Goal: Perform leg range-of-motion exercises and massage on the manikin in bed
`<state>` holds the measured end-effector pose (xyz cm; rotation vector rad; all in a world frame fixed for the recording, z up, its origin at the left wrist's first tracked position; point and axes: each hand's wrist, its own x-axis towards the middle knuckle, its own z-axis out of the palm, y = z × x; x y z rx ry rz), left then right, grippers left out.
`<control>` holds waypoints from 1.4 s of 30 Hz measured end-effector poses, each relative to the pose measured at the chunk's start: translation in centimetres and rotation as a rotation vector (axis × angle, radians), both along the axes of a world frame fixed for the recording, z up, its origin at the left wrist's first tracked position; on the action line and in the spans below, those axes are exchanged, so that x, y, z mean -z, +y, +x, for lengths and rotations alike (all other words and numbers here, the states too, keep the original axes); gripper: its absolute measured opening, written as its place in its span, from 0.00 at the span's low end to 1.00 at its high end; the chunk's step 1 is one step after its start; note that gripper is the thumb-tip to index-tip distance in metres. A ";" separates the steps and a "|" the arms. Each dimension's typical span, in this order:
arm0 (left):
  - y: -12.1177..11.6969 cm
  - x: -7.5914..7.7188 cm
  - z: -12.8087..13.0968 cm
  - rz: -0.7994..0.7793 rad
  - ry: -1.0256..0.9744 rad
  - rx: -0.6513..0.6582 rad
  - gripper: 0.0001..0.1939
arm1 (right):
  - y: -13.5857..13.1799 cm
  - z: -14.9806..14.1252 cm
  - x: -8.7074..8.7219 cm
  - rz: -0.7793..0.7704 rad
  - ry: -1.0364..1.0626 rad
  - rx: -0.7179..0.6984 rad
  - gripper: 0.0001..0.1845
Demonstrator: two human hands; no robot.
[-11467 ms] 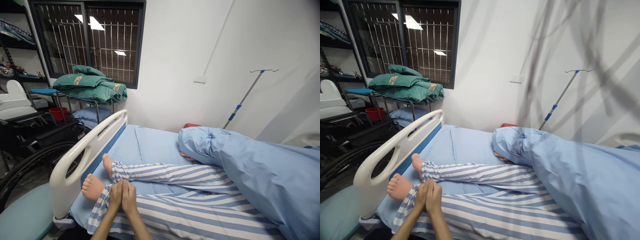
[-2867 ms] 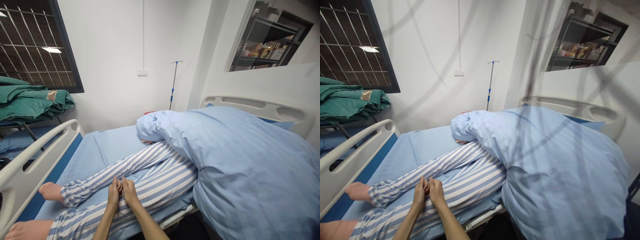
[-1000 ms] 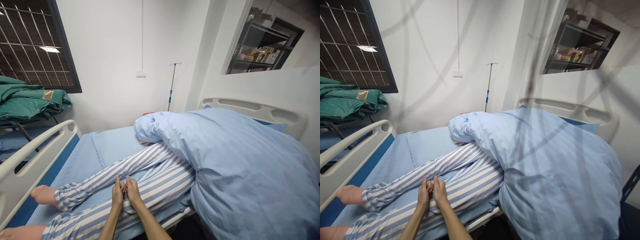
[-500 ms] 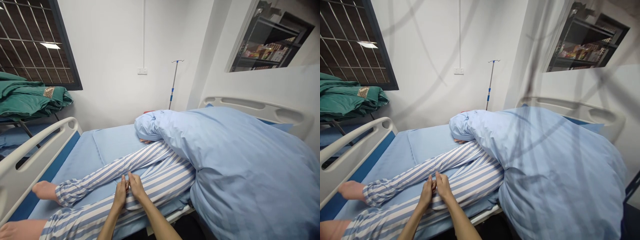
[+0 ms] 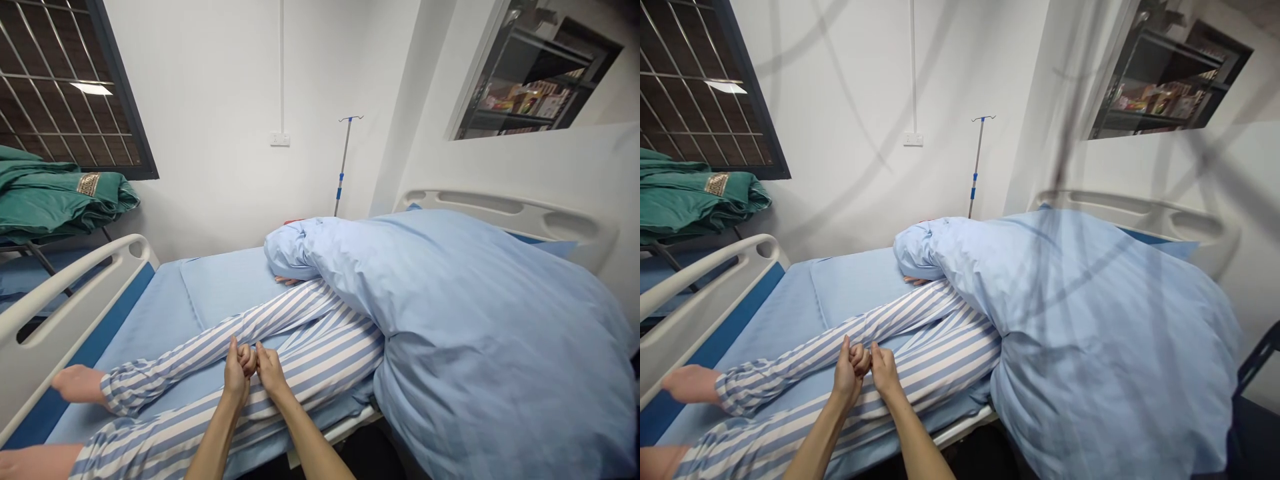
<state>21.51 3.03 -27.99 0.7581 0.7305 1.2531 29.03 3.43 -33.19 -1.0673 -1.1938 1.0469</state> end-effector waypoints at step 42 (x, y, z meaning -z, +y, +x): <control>-0.3 3.3 3.9 -0.018 0.276 -0.100 0.30 | -0.5 3.4 -0.8 0.004 -0.024 0.135 0.29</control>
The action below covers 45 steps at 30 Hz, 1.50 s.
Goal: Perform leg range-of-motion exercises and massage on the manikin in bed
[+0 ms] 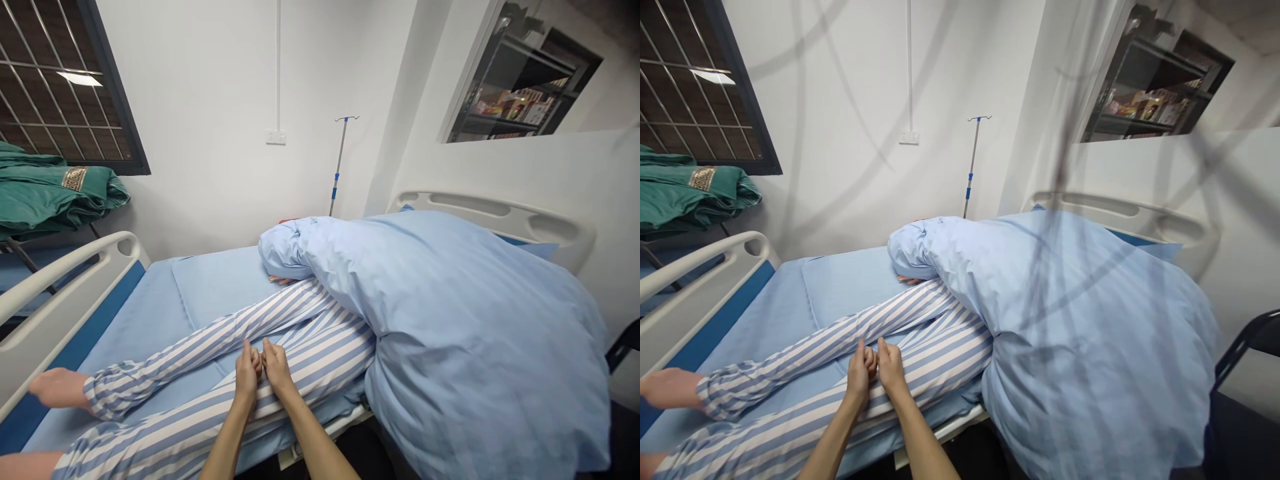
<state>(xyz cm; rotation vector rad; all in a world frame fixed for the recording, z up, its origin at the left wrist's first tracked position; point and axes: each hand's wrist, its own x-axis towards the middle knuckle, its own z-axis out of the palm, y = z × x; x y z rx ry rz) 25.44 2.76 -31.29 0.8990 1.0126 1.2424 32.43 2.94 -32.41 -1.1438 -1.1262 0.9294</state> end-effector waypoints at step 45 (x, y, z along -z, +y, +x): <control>-0.8 1.8 2.2 0.235 0.557 -0.043 0.26 | -1.0 3.8 -2.8 0.037 -0.111 -0.144 0.27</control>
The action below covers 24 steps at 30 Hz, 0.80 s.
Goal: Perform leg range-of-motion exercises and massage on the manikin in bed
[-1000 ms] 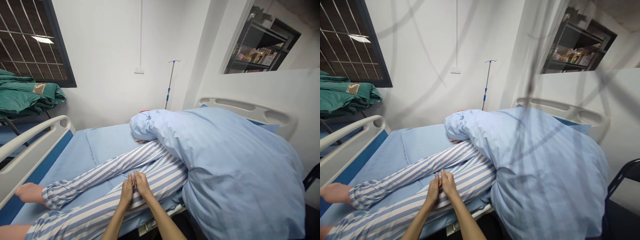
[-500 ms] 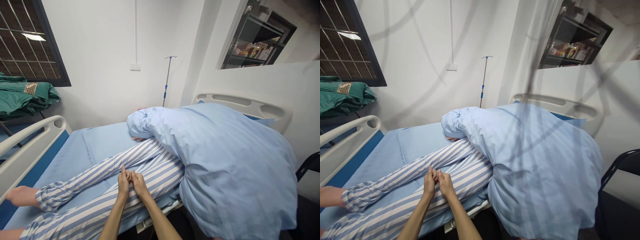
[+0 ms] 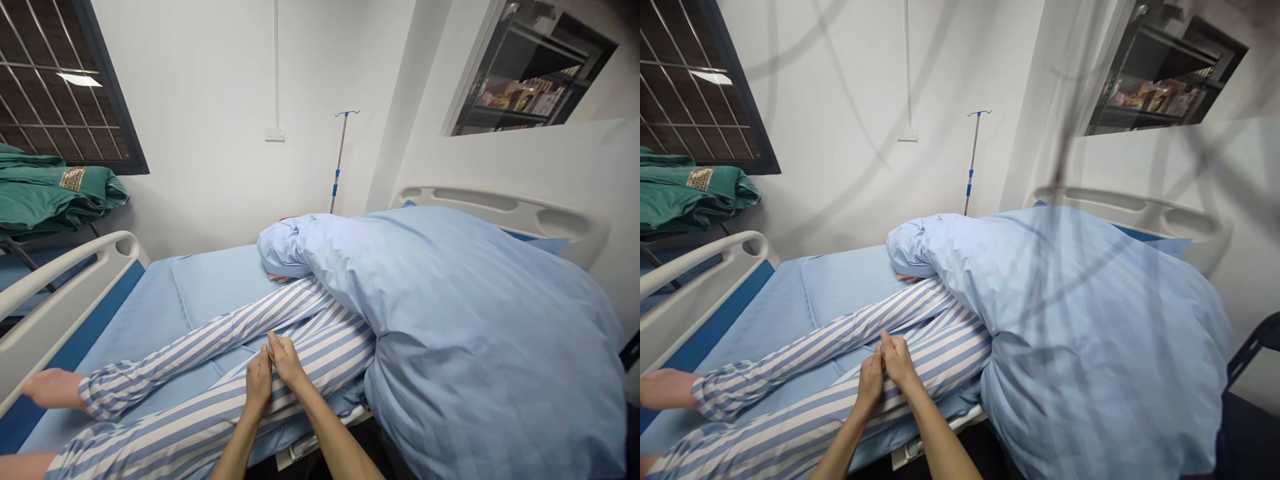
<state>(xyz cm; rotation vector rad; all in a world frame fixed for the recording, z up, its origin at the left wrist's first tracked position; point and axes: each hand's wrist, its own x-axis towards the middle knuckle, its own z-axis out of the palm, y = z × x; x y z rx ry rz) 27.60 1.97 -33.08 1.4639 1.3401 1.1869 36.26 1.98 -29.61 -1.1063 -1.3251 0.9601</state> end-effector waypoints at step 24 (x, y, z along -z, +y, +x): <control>1.1 -0.8 2.7 0.060 0.054 -0.144 0.17 | 0.4 1.2 1.7 0.043 -0.032 0.215 0.17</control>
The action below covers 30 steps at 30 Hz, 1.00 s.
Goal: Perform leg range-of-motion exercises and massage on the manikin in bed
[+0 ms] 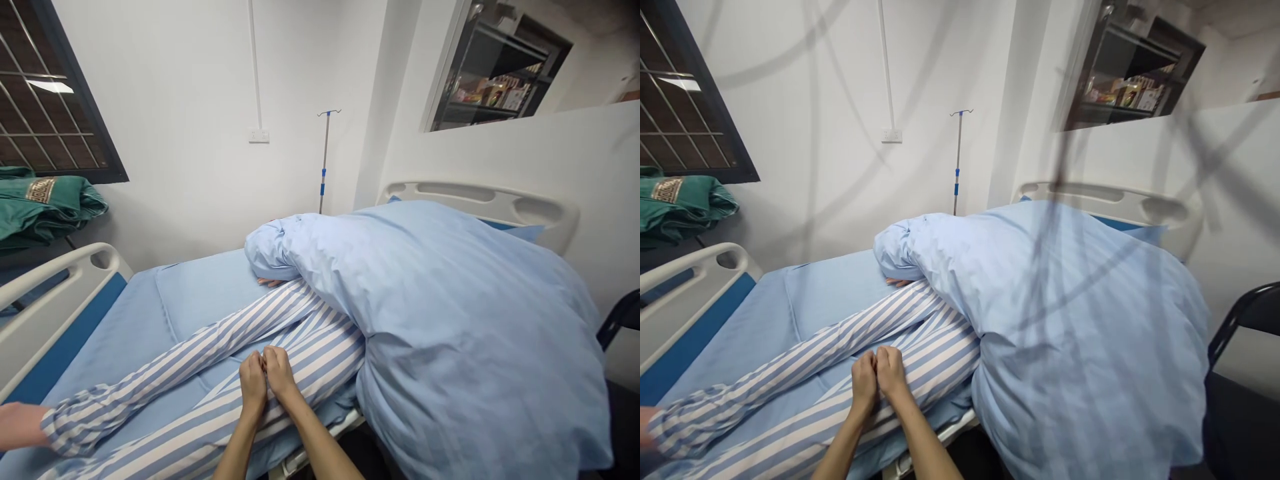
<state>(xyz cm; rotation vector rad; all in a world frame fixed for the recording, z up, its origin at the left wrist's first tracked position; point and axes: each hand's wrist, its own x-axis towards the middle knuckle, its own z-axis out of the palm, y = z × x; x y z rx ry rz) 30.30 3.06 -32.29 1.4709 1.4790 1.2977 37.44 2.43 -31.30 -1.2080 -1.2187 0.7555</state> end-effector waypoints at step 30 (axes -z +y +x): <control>1.0 -2.6 3.6 -0.044 -0.289 0.201 0.17 | 0.4 3.1 0.3 -0.033 0.119 0.042 0.17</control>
